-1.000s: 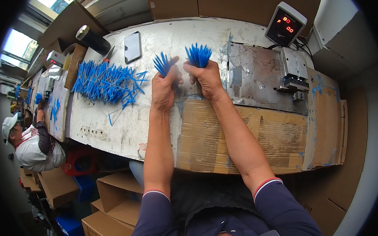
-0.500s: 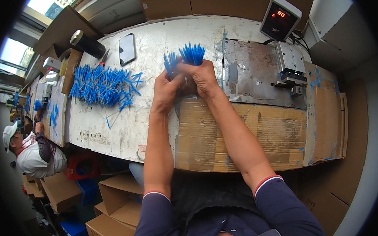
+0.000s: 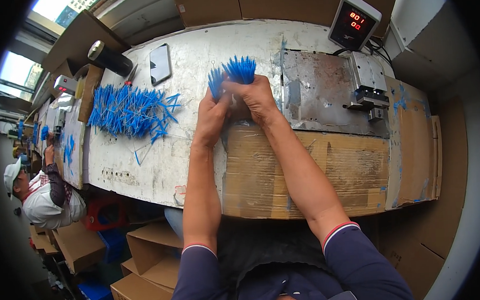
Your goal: The recorder is bundling blue plastic bristles and using a machine to secure them into metal bases for brush manufacturing.
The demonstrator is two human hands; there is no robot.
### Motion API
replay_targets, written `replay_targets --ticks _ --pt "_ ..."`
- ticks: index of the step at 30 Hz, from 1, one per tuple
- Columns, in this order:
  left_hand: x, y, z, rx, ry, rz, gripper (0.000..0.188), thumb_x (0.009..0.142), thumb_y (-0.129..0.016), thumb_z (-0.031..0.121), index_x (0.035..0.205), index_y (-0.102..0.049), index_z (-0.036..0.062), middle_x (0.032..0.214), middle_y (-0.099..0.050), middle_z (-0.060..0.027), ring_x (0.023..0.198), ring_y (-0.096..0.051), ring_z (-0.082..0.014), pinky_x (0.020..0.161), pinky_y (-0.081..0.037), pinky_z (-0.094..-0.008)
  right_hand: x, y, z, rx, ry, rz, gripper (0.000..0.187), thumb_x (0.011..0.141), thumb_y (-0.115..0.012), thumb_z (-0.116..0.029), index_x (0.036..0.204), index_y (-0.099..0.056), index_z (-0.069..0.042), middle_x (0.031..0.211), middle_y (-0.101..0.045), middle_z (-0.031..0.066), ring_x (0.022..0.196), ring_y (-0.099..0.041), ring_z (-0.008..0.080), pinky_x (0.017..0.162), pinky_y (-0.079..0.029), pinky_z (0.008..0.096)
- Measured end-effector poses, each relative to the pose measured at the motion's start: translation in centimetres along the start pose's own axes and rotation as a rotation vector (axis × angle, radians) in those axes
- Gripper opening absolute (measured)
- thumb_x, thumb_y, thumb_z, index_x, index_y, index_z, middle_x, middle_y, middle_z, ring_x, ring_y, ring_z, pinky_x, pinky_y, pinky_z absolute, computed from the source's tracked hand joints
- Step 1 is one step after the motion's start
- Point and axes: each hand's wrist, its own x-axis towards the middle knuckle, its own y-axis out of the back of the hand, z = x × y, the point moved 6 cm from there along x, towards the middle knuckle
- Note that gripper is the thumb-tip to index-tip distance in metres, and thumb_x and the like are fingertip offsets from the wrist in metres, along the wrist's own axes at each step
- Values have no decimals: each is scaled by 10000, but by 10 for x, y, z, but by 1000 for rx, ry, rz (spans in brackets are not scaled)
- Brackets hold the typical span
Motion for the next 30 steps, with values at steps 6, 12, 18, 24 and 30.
replay_targets --ticks 6,12,18,24,30 --pt "-1 1 0 62 -19 38 228 1049 -603 190 1241 -649 75 896 -600 71 687 -478 -12 592 -379 -199 0 -1 1 -115 -24 -41 154 795 -818 -3 936 -756 -9 839 -727 35 703 -652 104 623 -516 254" --pt "-3 -3 3 27 -8 -61 292 1037 -628 209 1295 -617 74 875 -604 70 677 -480 -16 603 -380 -196 1 2 4 -64 -27 5 113 793 -779 -6 903 -754 -7 777 -706 22 631 -625 95 549 -485 251" --pt "1 -2 4 -373 41 -34 286 1042 -607 182 1289 -615 38 897 -632 19 692 -533 -71 614 -436 -221 -1 -2 2 52 -62 -86 94 837 -728 -63 870 -740 24 694 -672 43 507 -587 126 453 -467 254" --pt "5 0 2 -316 -21 1 261 1046 -592 147 1269 -624 17 932 -661 -19 727 -571 -90 623 -468 -231 6 6 10 74 -7 -42 85 844 -712 -67 862 -727 15 660 -648 51 488 -582 125 417 -437 247" --pt "6 6 2 -275 -67 24 259 1040 -608 139 1265 -638 15 933 -679 -16 740 -589 -84 616 -466 -221 4 -1 6 40 27 -59 122 849 -767 -99 902 -714 -2 656 -647 30 504 -601 117 422 -440 241"
